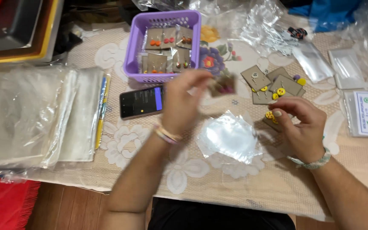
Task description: The person places individual earrings onto cardboard backing cards and then inserts each carded set into a small plastic bag at a desk.
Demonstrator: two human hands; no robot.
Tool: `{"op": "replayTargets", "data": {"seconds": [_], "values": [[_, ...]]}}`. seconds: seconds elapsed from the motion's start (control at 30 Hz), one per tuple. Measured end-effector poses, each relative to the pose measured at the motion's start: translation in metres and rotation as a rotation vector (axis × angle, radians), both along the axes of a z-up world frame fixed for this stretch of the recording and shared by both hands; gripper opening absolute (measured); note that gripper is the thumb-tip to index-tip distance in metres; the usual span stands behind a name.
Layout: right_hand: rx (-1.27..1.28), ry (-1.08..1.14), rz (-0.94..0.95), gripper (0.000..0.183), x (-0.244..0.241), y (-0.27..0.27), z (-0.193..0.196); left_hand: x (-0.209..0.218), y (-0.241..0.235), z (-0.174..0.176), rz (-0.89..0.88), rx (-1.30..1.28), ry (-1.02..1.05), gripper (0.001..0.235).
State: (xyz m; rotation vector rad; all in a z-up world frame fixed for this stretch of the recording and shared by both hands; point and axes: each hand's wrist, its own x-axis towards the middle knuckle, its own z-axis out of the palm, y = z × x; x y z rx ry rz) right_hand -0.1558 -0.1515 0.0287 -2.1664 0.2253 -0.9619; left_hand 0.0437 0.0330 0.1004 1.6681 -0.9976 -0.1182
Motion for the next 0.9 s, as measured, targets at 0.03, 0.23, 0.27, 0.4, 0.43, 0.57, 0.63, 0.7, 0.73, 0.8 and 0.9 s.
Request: {"op": "replayTargets", "data": {"seconds": [0.03,0.23,0.27,0.4,0.43,0.57,0.63,0.7,0.73,0.8,0.9], "values": [[0.010,0.016,-0.025,0.009,-0.001,-0.002,-0.001,0.014,0.008,0.020,0.092,-0.021,0.276,0.013],[-0.050,0.098,0.022,0.010,0.004,0.001,-0.011,0.197,0.028,0.022,0.321,0.267,0.013,0.008],[-0.052,0.092,0.022,0.010,0.004,0.001,-0.009,0.212,0.024,0.020,0.322,0.265,0.008,0.008],[-0.108,0.105,0.019,0.012,0.003,0.001,-0.007,0.255,0.007,0.010,0.357,0.515,-0.060,0.006],[-0.114,0.104,0.023,0.013,0.003,-0.001,-0.008,0.261,0.001,0.008,0.355,0.565,0.014,0.009],[-0.116,0.119,-0.007,0.015,0.004,-0.004,-0.009,0.277,-0.011,-0.007,0.312,0.599,0.119,0.006],[-0.080,0.133,0.033,0.014,0.004,-0.005,-0.011,0.276,-0.013,-0.014,0.337,0.540,0.091,0.009],[-0.080,0.147,0.034,0.013,0.004,-0.005,-0.009,0.291,-0.018,-0.030,0.336,0.566,-0.059,0.010],[-0.082,0.152,0.039,0.013,0.005,-0.005,-0.010,0.298,-0.019,-0.038,0.339,0.585,-0.216,0.011],[-0.087,0.164,0.033,0.012,0.005,-0.005,-0.011,0.307,-0.020,-0.054,0.320,0.640,-0.380,0.013],[-0.095,0.171,0.028,0.013,0.005,-0.007,-0.011,0.309,-0.023,-0.066,0.282,0.677,-0.644,0.018]]}}
